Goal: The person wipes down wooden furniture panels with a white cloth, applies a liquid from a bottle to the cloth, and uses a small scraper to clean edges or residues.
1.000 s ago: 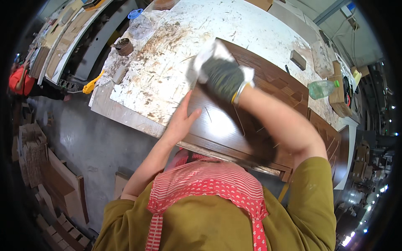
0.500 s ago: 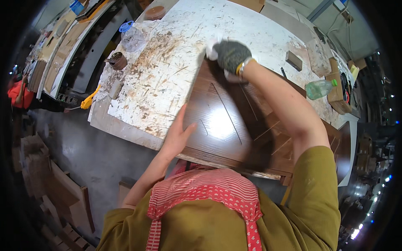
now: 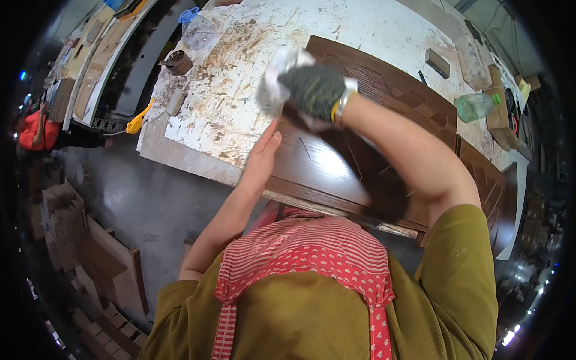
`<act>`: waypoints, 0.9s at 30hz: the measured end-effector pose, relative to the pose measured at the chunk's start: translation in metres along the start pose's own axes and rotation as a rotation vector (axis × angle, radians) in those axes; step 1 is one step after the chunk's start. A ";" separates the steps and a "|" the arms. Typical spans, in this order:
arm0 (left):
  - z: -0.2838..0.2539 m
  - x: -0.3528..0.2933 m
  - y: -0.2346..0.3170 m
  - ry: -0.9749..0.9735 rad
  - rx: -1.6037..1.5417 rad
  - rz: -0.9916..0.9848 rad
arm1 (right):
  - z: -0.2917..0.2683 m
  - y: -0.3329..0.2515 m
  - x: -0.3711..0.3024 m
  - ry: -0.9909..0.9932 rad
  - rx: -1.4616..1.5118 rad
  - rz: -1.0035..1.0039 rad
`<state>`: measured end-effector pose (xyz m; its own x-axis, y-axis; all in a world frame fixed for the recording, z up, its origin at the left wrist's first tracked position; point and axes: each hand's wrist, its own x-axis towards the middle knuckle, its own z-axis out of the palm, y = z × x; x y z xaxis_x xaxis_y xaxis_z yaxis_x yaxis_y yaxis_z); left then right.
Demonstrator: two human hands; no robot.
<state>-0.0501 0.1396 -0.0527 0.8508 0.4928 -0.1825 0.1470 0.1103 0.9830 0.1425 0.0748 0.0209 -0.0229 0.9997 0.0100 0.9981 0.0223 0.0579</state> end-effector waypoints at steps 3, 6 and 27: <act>-0.003 0.001 0.007 -0.032 -0.241 -0.249 | 0.003 -0.032 -0.039 0.008 0.537 -0.077; -0.014 0.008 0.003 -0.152 -0.345 -0.229 | -0.023 -0.027 -0.043 -0.144 1.521 0.434; 0.042 0.200 0.010 -0.313 0.522 0.187 | -0.027 -0.097 -0.082 0.449 0.252 0.154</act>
<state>0.1429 0.2032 -0.0788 0.9814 0.1790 -0.0694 0.1411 -0.4273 0.8931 0.0461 -0.0101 0.0410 0.1577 0.8898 0.4283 0.9734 -0.0670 -0.2192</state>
